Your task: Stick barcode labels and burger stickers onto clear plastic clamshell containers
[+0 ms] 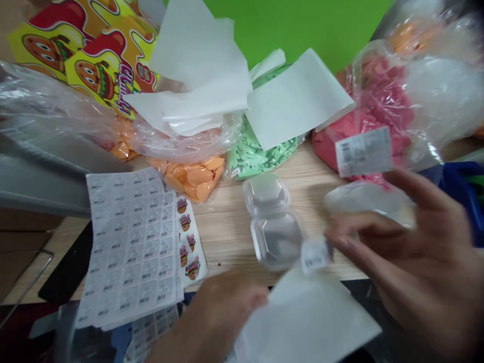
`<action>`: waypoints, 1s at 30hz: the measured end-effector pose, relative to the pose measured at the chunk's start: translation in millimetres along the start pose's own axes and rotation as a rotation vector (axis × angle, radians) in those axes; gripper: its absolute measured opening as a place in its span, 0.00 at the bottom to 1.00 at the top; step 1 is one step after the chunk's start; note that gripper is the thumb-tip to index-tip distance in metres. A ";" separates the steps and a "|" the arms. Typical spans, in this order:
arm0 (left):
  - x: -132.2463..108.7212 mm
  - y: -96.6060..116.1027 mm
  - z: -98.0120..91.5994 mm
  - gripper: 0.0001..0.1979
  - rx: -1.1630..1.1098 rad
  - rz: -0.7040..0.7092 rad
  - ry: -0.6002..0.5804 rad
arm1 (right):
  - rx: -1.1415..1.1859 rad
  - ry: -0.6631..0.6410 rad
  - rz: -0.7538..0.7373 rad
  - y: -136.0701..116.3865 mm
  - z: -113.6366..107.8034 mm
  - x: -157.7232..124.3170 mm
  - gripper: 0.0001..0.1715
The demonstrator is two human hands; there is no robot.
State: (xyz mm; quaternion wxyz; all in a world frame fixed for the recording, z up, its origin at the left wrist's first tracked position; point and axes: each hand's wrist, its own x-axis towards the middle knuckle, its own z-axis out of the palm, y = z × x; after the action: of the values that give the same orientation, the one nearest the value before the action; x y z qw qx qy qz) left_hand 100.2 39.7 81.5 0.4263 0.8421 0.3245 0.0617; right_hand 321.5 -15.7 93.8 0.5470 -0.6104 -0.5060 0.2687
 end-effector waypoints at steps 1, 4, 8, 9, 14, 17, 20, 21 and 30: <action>-1.4 -0.5 7.4 0.13 0.106 0.191 0.059 | 0.040 0.010 0.045 4.0 2.9 8.9 0.40; -2.3 0.1 26.7 0.13 0.379 0.424 0.267 | 0.051 -0.082 0.122 20.6 15.0 26.2 0.41; -1.6 0.3 33.5 0.12 0.493 0.386 0.360 | 0.032 -0.158 0.162 33.3 22.2 28.6 0.40; -1.3 -0.4 32.8 0.12 0.494 0.382 0.360 | 0.036 -0.167 0.172 33.4 22.2 27.5 0.40; 3.7 -6.1 31.8 0.12 0.517 0.410 0.366 | -0.009 -0.187 0.149 26.3 24.9 23.6 0.39; 8.3 -8.1 33.8 0.13 0.527 0.403 0.365 | -0.201 -0.204 0.005 23.7 29.7 23.1 0.39; 9.5 -7.7 32.9 0.10 0.559 0.351 0.320 | -0.533 -0.196 -0.192 28.4 30.0 23.7 0.41; 8.8 -7.9 32.7 0.10 0.564 0.354 0.328 | -0.608 -0.146 -0.233 31.7 28.3 23.9 0.42; -11.6 -40.9 87.4 0.12 0.558 0.470 0.467 | -0.316 -0.586 -0.250 49.6 7.7 19.1 0.56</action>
State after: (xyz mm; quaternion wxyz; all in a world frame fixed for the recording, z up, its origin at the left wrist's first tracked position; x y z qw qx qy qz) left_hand 104.2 -9.1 -2.5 0.0716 0.9395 0.2161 0.2561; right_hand 337.4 10.3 49.5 0.3063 -0.5177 -0.7476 0.2816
